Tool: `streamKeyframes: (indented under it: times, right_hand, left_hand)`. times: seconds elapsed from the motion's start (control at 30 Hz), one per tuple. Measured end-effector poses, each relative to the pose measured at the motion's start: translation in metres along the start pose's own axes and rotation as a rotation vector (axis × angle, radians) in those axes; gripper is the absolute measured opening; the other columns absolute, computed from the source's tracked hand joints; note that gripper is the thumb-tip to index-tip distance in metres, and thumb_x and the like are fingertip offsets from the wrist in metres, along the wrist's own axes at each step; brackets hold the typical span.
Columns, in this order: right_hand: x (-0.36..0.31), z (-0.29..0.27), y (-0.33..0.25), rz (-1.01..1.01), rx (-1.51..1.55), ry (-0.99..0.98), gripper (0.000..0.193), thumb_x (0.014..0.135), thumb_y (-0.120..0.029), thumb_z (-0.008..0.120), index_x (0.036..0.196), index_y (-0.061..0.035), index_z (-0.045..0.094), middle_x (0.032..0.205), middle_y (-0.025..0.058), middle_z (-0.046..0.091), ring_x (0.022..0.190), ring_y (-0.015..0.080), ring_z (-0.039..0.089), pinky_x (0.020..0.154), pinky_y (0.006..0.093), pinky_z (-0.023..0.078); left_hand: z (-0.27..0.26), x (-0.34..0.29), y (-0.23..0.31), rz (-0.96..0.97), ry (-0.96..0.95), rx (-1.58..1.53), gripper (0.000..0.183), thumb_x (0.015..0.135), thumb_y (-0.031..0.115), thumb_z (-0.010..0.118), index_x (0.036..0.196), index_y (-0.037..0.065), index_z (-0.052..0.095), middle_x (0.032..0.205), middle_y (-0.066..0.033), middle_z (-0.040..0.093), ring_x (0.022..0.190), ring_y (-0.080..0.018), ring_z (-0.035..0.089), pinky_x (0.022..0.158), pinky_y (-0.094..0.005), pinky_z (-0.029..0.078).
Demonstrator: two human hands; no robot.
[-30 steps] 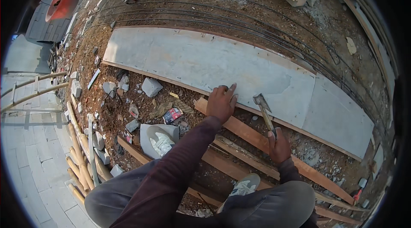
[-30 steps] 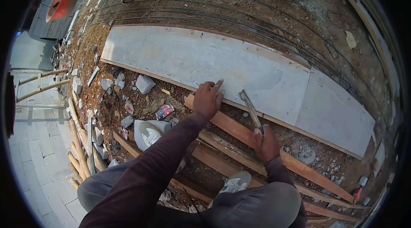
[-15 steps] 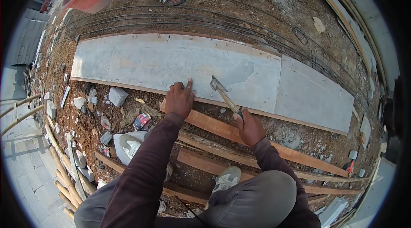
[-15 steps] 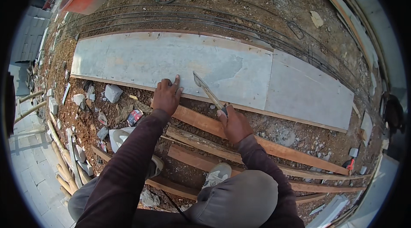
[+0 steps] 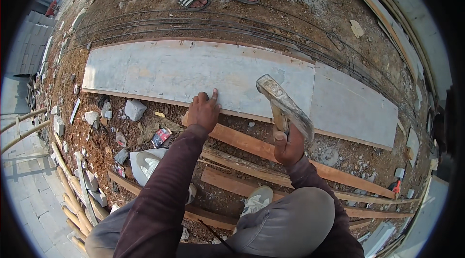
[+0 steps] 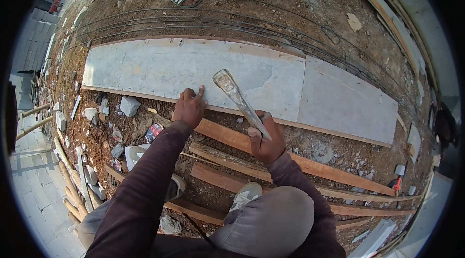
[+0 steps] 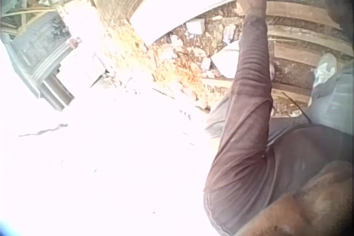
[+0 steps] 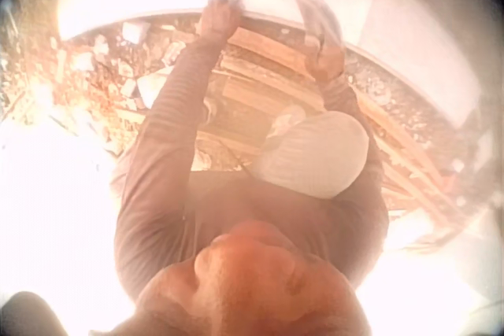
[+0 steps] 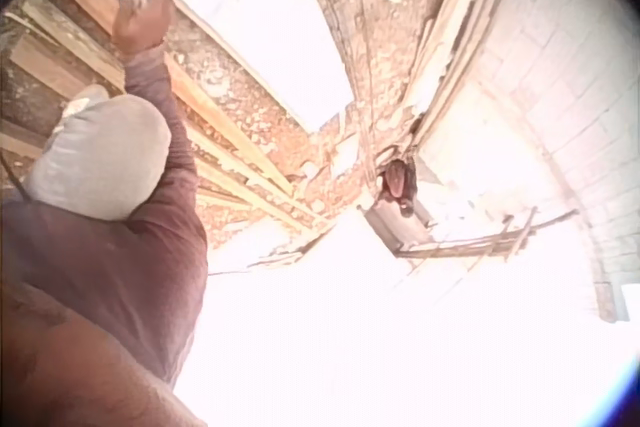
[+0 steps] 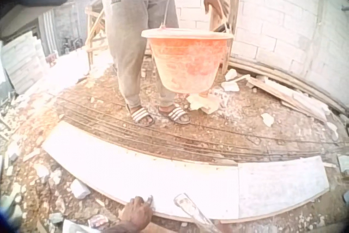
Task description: The person secures wooden boards together by positioning nails and hammering them into the wood with a hatchet, retrieving additional nails from a bucket.
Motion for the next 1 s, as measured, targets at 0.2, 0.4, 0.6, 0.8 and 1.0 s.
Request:
streamKeyframes:
  times: [0.2, 0.4, 0.6, 0.8, 1.0]
  right_hand:
    - [-0.039, 0.037, 0.082, 0.342, -0.387, -0.413, 0.040, 0.096, -0.037, 0.053, 0.105, 0.0019, 0.052, 0.074, 0.0206, 0.061, 0.064, 0.0423, 0.060, 0.058, 0.0462, 0.048]
    - [-0.020, 0.003, 0.037, -0.018, -0.074, -0.080, 0.037, 0.095, -0.033, 0.055, 0.106, 0.0018, 0.053, 0.081, 0.0231, 0.064, 0.071, 0.0445, 0.061, 0.062, 0.0509, 0.049]
    - [-0.026, 0.024, 0.082, 0.433, -0.433, -0.492, 0.038, 0.097, -0.039, 0.051, 0.096, -0.0012, 0.051, 0.073, 0.0247, 0.063, 0.070, 0.0448, 0.062, 0.063, 0.0542, 0.047]
    - [0.069, -0.007, -0.036, 0.036, -0.362, -0.507, 0.037, 0.097, -0.038, 0.053, 0.096, -0.0021, 0.047, 0.070, 0.0234, 0.060, 0.066, 0.0424, 0.061, 0.055, 0.0478, 0.046]
    - [0.096, 0.032, -0.089, -0.236, -0.274, -0.552, 0.036, 0.095, -0.037, 0.056, 0.096, -0.0024, 0.047, 0.079, 0.0225, 0.063, 0.069, 0.0426, 0.062, 0.057, 0.0477, 0.048]
  left_hand:
    - [0.006, 0.012, 0.005, -0.018, -0.053, 0.032, 0.049, 0.087, 0.025, 0.062, 0.134, 0.011, 0.054, 0.102, -0.0121, 0.052, 0.099, -0.0299, 0.052, 0.083, -0.0406, 0.045]
    - [-0.002, 0.009, 0.005, 0.017, -0.055, -0.026, 0.047, 0.088, 0.023, 0.060, 0.134, 0.010, 0.055, 0.102, -0.0144, 0.052, 0.095, -0.0313, 0.053, 0.083, -0.0407, 0.046]
    - [0.000, 0.010, 0.003, 0.016, -0.056, 0.036, 0.046, 0.088, 0.019, 0.059, 0.133, 0.010, 0.055, 0.102, -0.0153, 0.053, 0.096, -0.0315, 0.054, 0.084, -0.0421, 0.047]
    - [0.007, 0.009, -0.015, 0.061, -0.022, -0.116, 0.046, 0.087, 0.011, 0.056, 0.133, 0.012, 0.055, 0.104, -0.0151, 0.052, 0.096, -0.0330, 0.054, 0.085, -0.0423, 0.047]
    - [0.022, 0.002, -0.063, -0.080, 0.216, -0.500, 0.040, 0.088, 0.005, 0.053, 0.128, 0.001, 0.053, 0.106, -0.0211, 0.055, 0.099, -0.0387, 0.055, 0.089, -0.0444, 0.045]
Point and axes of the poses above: each hand's wrist, its own x-axis towards the middle knuckle, its own z-axis out of the palm, y = z × x, the point moved 4 cm from there along x, towards the middle knuckle
